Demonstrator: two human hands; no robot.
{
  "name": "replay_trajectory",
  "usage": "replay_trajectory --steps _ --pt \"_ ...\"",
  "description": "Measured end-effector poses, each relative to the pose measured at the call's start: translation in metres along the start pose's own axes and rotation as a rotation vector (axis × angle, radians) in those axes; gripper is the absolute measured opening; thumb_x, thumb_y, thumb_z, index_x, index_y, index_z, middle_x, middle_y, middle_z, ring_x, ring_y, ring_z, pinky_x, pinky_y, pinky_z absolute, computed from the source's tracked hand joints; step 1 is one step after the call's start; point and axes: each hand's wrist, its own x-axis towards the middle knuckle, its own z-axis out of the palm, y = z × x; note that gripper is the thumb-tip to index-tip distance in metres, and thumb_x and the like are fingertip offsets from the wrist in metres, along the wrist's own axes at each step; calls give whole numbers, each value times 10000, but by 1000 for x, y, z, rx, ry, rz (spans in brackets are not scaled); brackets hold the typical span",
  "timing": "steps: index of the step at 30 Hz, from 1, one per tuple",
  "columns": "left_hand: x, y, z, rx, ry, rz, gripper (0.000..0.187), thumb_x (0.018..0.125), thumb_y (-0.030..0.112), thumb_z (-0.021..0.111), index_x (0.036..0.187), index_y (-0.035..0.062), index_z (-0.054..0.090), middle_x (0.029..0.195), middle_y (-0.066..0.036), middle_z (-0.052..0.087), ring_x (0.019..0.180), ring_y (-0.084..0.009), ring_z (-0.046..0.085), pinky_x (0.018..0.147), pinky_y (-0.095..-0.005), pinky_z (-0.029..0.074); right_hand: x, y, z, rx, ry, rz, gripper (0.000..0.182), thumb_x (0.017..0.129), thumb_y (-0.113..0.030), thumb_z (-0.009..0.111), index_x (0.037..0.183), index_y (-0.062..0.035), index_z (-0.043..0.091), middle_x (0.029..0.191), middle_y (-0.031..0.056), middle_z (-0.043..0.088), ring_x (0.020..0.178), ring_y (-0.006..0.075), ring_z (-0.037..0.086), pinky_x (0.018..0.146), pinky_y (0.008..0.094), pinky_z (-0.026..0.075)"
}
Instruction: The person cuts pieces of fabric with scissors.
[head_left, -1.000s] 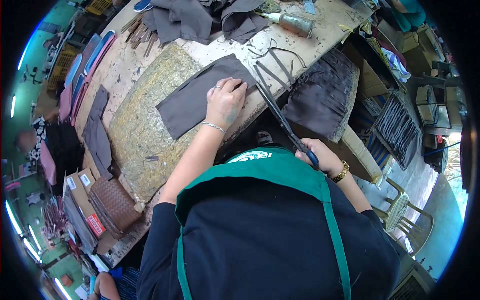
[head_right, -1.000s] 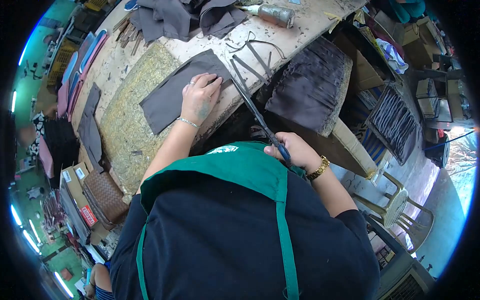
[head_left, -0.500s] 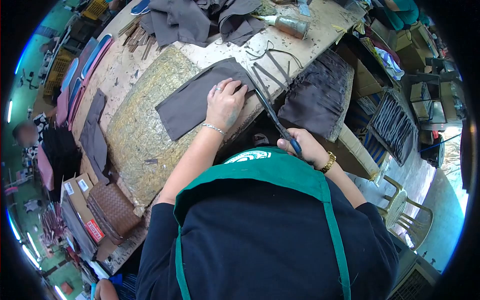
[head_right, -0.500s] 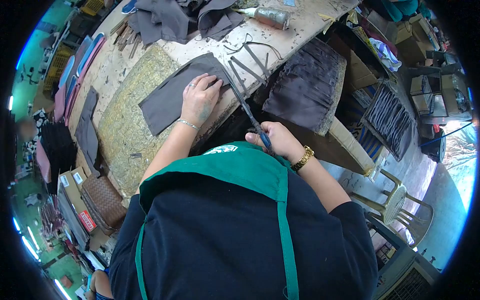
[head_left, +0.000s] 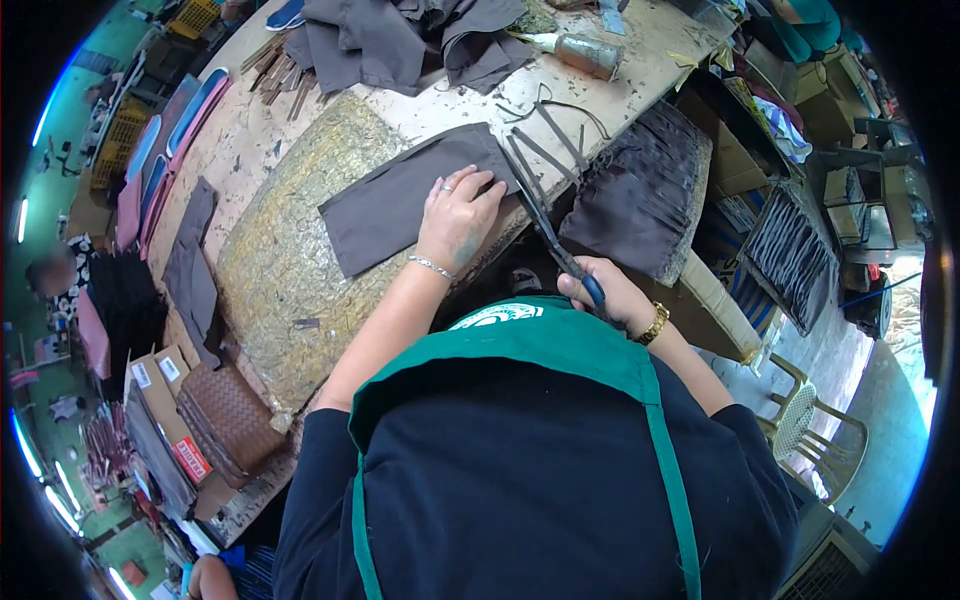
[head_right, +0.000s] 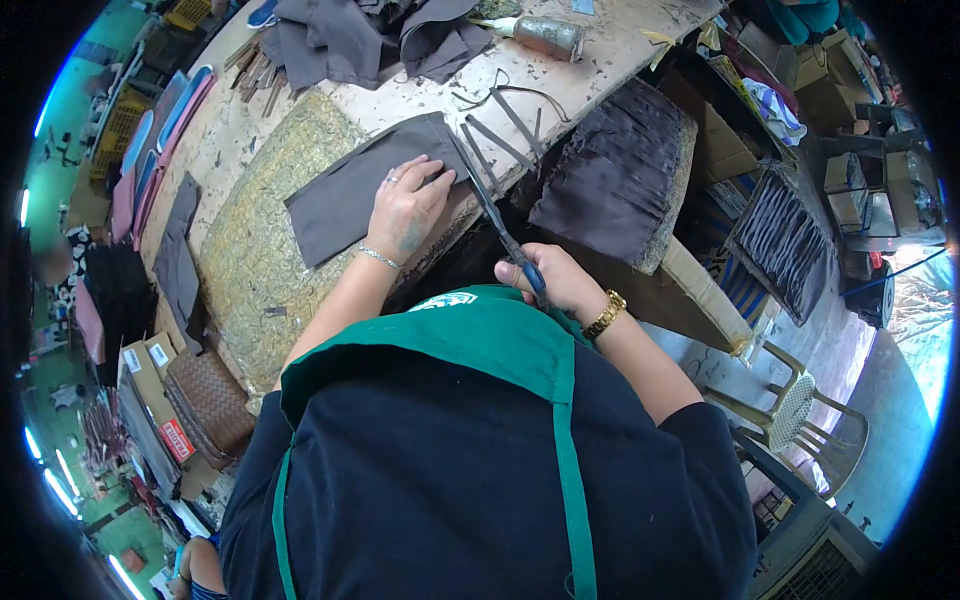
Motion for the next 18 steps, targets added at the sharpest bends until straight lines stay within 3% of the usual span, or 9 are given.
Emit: replay_trajectory --steps 1,14,16,18 --pt "-1 1 0 -5 -2 11 198 691 109 619 889 128 625 955 -43 576 979 -238 529 791 -398 435 2 -1 0 -40 -20 2 444 758 -510 570 735 -76 477 549 -38 463 473 24 412 429 162 325" --pt "0 2 -1 -46 2 0 193 695 100 620 887 119 622 973 -57 576 969 -251 538 784 -413 439 7 2 4 -123 47 -33 448 743 -515 586 711 -79 490 535 -45 454 468 24 403 419 175 314" --pt "-3 0 2 -60 -23 -20 200 710 126 603 910 134 611 1002 -38 560 1007 -230 510 816 -438 421 7 3 7 -49 112 -19 489 678 -536 640 622 -79 475 484 -22 468 424 50 446 401 197 369" --pt "-4 -1 3 -74 -48 -39 207 725 153 587 932 149 599 1030 -20 543 1045 -210 483 849 -463 403 9 6 6 -45 98 -36 492 678 -540 637 626 -79 475 487 -19 470 426 50 447 402 197 371"
